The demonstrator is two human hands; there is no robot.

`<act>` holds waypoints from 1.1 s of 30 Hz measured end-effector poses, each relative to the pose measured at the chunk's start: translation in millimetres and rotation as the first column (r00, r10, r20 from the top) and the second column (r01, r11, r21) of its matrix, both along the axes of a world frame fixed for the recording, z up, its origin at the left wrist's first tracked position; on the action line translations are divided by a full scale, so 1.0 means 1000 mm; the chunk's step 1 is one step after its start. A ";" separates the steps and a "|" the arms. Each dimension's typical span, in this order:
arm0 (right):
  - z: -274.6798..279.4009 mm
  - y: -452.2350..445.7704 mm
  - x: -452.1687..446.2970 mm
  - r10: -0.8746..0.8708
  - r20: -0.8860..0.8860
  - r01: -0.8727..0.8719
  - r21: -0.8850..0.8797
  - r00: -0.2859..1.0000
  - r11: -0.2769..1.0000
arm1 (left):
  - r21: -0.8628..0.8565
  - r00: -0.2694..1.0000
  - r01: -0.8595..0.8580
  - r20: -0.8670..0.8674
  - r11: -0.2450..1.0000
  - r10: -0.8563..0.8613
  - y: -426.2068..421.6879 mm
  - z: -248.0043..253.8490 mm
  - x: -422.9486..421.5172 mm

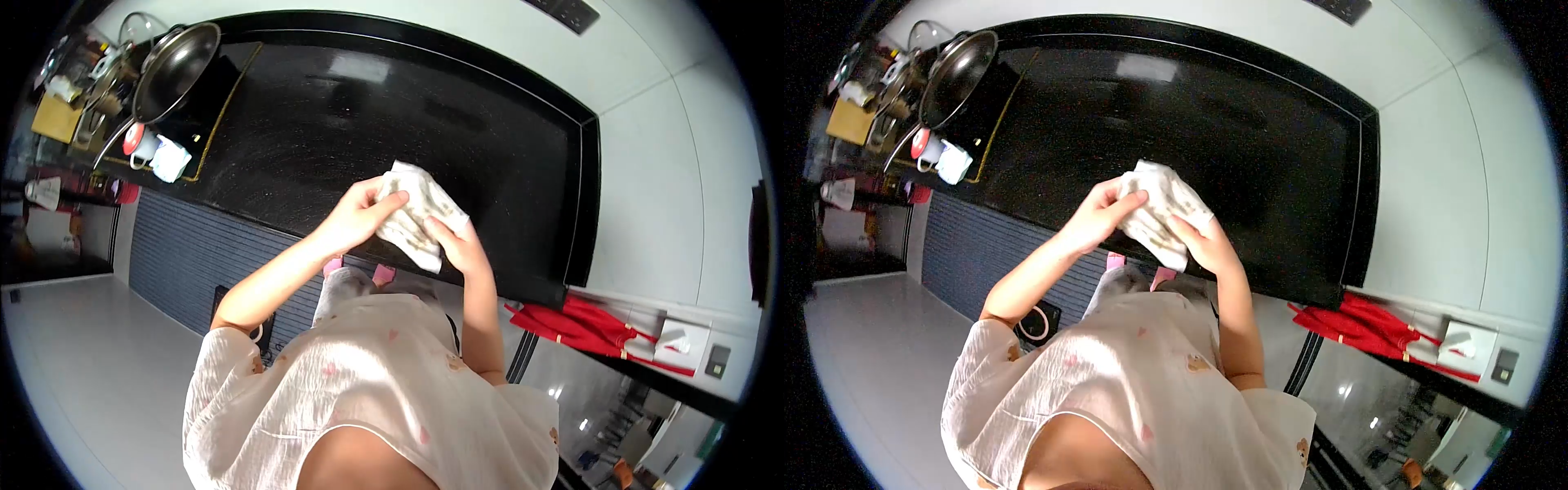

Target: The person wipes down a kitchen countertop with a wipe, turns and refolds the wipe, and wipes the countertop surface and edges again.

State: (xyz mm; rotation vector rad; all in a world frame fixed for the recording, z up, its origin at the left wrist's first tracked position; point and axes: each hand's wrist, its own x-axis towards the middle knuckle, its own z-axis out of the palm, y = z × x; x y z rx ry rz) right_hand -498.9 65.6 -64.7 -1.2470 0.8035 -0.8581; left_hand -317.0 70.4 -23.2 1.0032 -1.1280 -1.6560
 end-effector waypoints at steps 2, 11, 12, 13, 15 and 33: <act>0.012 -0.010 -0.002 0.080 0.047 -0.083 0.063 0.996 0.995 | 0.129 0.998 0.064 -0.031 0.990 -0.061 0.005 0.011 0.016; 0.075 -0.028 0.007 0.187 0.107 -0.160 -0.222 0.976 0.962 | -0.303 0.998 -0.059 -0.007 0.951 0.059 0.018 0.056 0.040; 0.090 -0.029 0.006 0.194 0.122 -0.142 -0.343 0.973 0.929 | -0.386 0.997 -0.075 0.001 0.920 0.081 0.022 0.070 0.040; 0.093 -0.032 0.004 0.168 0.230 -0.088 -0.321 0.959 0.943 | -0.550 0.982 -0.020 0.144 0.835 0.119 0.024 0.077 0.045; 0.108 -0.054 0.000 0.320 0.262 -0.186 -0.432 0.911 0.883 | -0.757 0.978 0.069 0.181 0.650 0.107 0.015 0.095 0.050; 0.228 -0.058 0.032 0.421 0.120 -0.273 -0.598 0.899 0.753 | -0.714 0.994 -0.075 -0.001 0.696 0.107 -0.005 0.170 0.070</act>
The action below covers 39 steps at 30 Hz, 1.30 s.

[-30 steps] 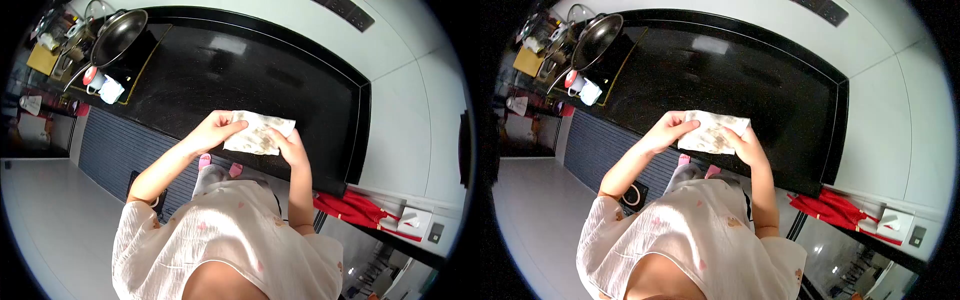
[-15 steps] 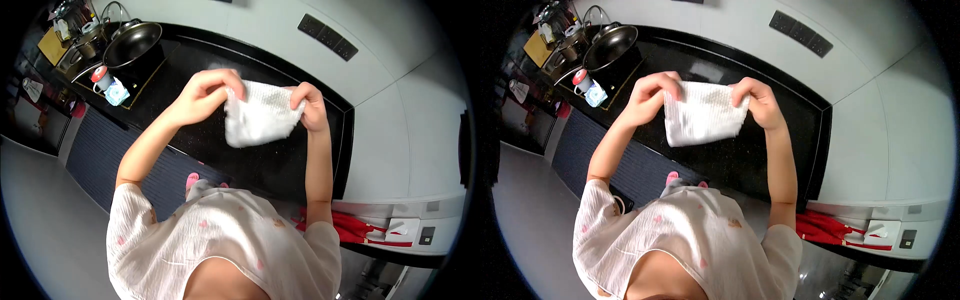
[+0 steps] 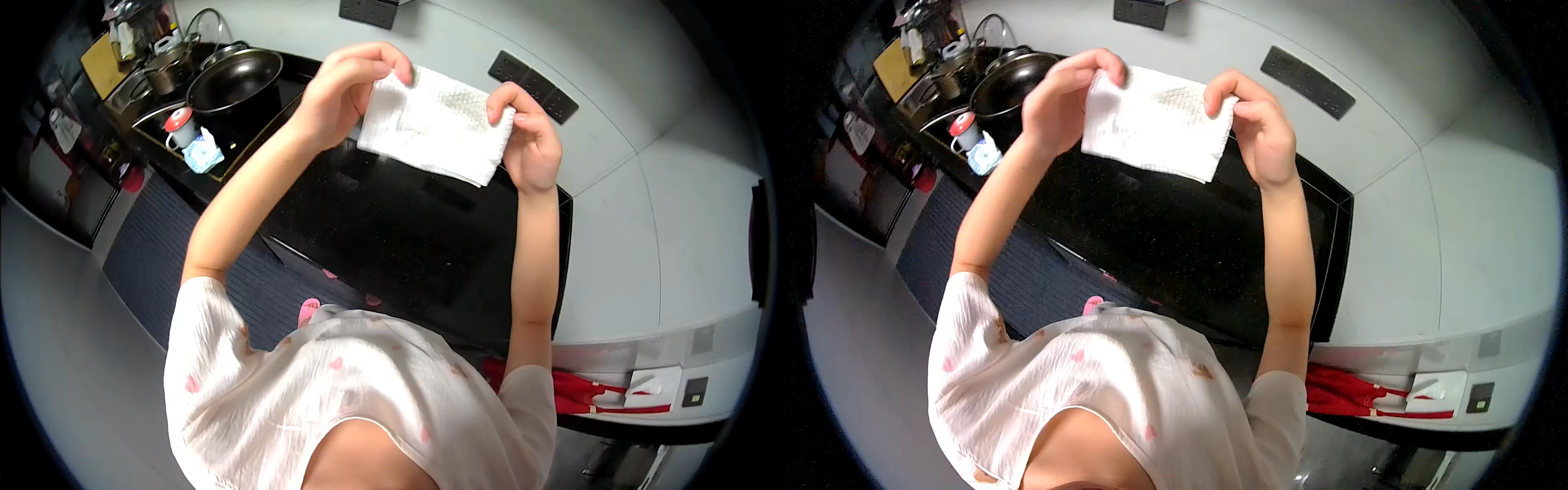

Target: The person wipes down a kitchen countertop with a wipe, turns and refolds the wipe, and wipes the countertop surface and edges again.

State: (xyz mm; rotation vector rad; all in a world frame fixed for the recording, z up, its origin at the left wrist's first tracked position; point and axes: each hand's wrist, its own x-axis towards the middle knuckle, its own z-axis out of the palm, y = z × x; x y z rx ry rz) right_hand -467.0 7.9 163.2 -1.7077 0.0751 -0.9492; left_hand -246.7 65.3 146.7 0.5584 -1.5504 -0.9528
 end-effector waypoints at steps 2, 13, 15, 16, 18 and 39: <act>-0.018 -0.004 0.011 -0.072 0.015 0.071 0.077 0.997 0.994 | 0.171 0.933 0.070 -0.361 0.983 -0.004 0.008 -0.015 -0.013; -0.155 0.032 0.100 -0.190 -0.177 0.232 0.260 0.966 0.937 | 0.368 0.437 0.241 -0.867 0.898 0.239 0.055 -0.167 -0.002; -0.180 0.045 0.106 -0.084 -0.298 0.162 0.247 0.951 0.955 | 0.509 0.392 0.277 -0.834 0.815 0.388 0.073 -0.194 0.012; -0.193 0.049 0.107 -0.071 -0.340 0.167 0.263 0.938 0.950 | 0.558 0.412 0.271 -0.804 0.785 0.429 0.083 -0.206 0.021; -0.226 0.053 0.107 -0.028 -0.394 0.170 0.331 0.919 0.928 | 0.736 0.483 0.108 -0.626 0.668 0.612 0.102 -0.217 0.049; -0.264 0.054 0.219 -0.210 -0.631 0.599 0.501 0.747 0.625 | -0.045 0.235 -0.848 0.861 0.528 0.451 -0.009 -0.366 0.290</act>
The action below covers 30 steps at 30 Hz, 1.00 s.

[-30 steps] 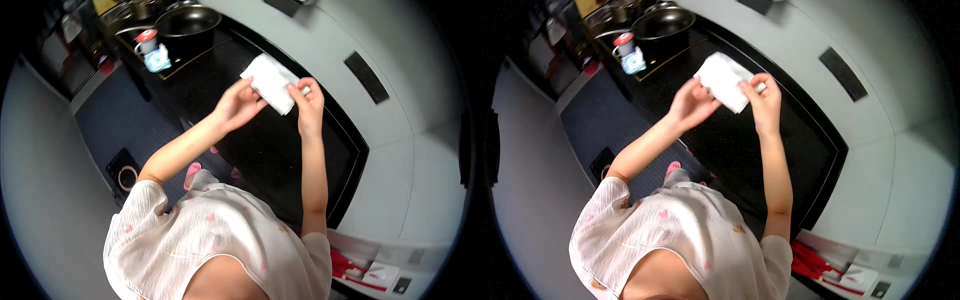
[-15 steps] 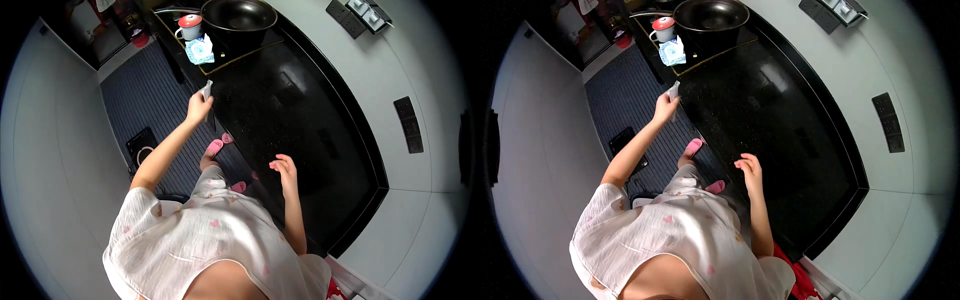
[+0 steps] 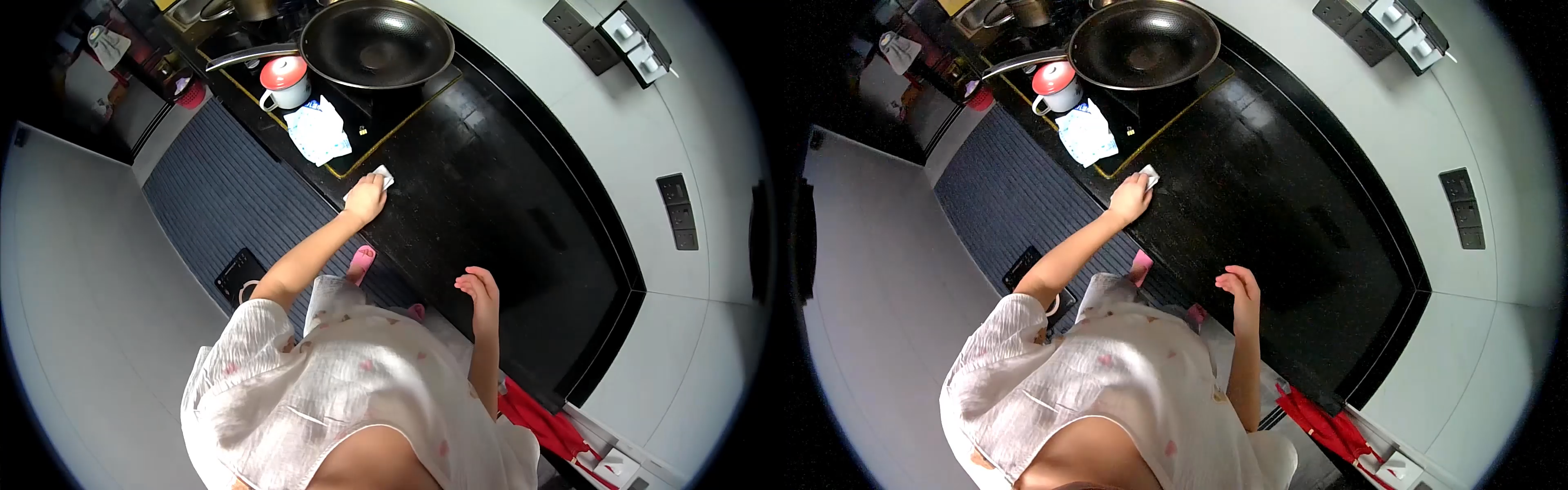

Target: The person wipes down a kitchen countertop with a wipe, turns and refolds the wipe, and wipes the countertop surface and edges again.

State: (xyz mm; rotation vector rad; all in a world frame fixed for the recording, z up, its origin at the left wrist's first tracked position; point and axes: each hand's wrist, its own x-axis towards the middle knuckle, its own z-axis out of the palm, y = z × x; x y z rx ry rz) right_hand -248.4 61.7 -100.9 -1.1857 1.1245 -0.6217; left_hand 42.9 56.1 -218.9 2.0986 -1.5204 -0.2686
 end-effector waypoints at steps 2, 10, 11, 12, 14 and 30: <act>-0.003 -0.004 0.019 0.006 0.020 -0.006 0.008 1.000 1.000 | -0.055 0.990 0.066 0.125 0.996 -0.059 -0.008 0.007 0.014; -0.013 0.008 0.053 -0.048 -0.001 0.048 0.056 0.999 0.997 | 0.103 0.873 0.448 0.163 0.888 -0.460 -0.036 -0.009 0.024; -0.013 0.011 0.053 -0.069 -0.012 0.069 0.056 0.998 0.996 | 0.144 0.857 0.472 0.154 0.870 -0.491 -0.039 -0.008 0.015; -0.014 0.013 0.052 -0.089 -0.024 0.090 0.055 0.996 0.994 | 0.185 0.842 0.494 0.145 0.850 -0.520 -0.040 -0.008 0.004; -0.017 0.015 0.049 -0.106 -0.014 0.107 0.067 0.994 0.992 | 0.220 0.774 0.598 0.093 0.771 -0.627 -0.029 -0.007 -0.021; -0.028 0.042 -0.001 -0.366 -0.110 0.379 0.141 0.924 0.915 | 0.205 0.909 0.273 0.266 0.940 -0.322 -0.195 -0.017 -0.003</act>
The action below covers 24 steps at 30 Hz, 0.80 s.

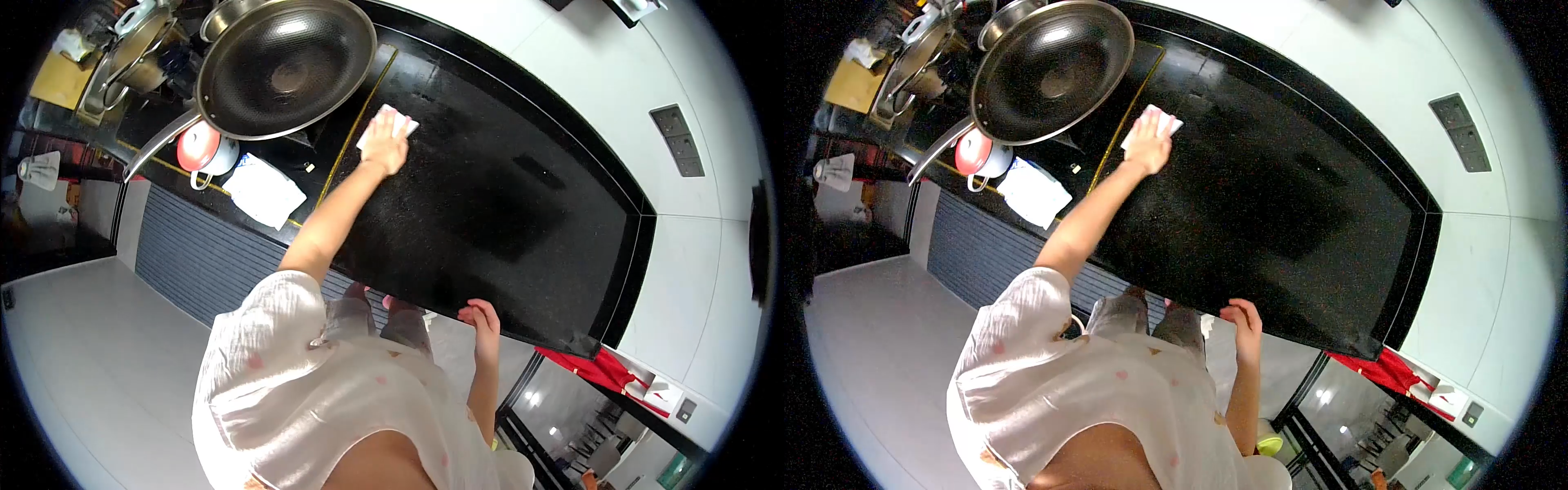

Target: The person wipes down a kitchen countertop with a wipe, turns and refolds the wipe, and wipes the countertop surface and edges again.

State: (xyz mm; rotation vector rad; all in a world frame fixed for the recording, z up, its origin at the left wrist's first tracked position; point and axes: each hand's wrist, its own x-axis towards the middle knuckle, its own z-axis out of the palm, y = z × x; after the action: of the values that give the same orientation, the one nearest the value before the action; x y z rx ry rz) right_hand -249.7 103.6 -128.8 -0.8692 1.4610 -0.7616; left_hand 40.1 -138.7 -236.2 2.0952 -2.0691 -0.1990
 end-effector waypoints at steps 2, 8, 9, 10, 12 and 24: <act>-0.004 0.006 -0.009 -0.065 0.003 0.065 0.024 0.998 0.998 | -0.039 0.978 0.092 -0.186 0.995 -0.098 0.006 -0.027 -0.042; -0.004 -0.007 -0.007 -0.116 0.032 0.114 0.055 0.993 0.992 | -0.142 0.852 0.485 -0.145 0.863 -0.503 0.059 0.006 -0.078; -0.002 -0.011 -0.006 -0.114 0.035 0.112 0.055 0.993 0.992 | -0.029 0.920 0.267 -0.289 0.963 -0.264 0.032 0.021 -0.068; -0.001 -0.012 -0.006 -0.118 0.038 0.116 0.057 0.992 0.992 | -0.035 0.951 0.173 -0.255 0.984 -0.176 0.004 0.003 -0.052; 0.000 -0.017 -0.007 -0.127 0.046 0.125 0.050 0.991 0.991 | -0.114 0.997 0.065 -0.020 0.991 -0.068 -0.054 -0.022 -0.016; 0.001 -0.020 -0.025 -0.292 -0.035 0.294 0.120 0.956 0.948 | 0.089 0.998 0.032 0.051 0.995 -0.037 -0.208 -0.003 -0.015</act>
State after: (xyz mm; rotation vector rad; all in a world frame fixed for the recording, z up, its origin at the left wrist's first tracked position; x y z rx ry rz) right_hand -275.0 83.5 -128.0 -0.5701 1.6566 -0.8732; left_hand 25.2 -346.4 -239.0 2.1380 -2.1661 -0.2473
